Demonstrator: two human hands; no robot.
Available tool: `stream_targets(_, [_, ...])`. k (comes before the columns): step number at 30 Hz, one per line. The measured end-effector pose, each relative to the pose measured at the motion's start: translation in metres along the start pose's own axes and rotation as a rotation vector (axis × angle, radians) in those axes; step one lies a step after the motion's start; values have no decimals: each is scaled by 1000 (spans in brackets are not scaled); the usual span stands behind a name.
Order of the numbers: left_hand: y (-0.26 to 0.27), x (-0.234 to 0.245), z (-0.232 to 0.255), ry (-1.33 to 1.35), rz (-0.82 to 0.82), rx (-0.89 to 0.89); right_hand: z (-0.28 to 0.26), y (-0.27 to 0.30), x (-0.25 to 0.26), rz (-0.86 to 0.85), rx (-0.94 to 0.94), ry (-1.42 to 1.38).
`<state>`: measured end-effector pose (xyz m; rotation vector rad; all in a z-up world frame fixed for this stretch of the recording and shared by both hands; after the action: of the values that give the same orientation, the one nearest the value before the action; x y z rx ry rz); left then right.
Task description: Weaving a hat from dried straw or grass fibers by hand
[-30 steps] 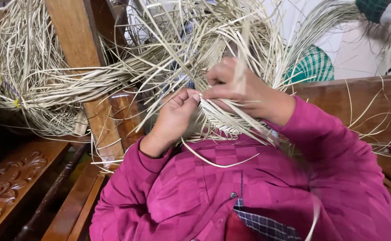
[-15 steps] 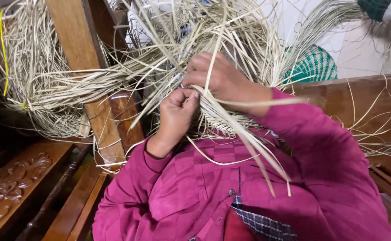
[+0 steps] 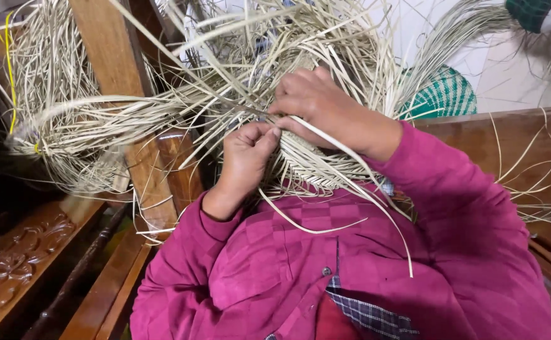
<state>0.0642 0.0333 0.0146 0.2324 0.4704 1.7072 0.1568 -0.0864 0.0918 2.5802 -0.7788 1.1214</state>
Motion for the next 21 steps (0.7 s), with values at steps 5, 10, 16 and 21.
stream_targets(5, [-2, -4, -32, 186, 24, 176, 10, 11, -8, 10, 10, -79])
stream_targets(10, [-3, -5, -45, 265, 6, 282, 25, 38, -19, 43, 48, 22])
stream_targets(16, [-3, -4, -48, 284, 85, 227, 5, 36, -3, 92, 78, 115])
stream_targets(21, [-3, -8, -4, -117, 50, -37, 19, 10, -26, 235, 85, 103])
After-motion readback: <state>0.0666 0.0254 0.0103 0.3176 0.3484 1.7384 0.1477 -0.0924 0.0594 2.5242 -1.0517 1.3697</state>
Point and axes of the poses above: each hand's wrist, its own y-axis away from the middle knuckle, its own x-axis out of the back of the hand, z = x × y, the point moved 7 cm from there along -y, towards the middle knuckle, and after that the axes turned 4 degrees about -x, right-handed, at the moved point
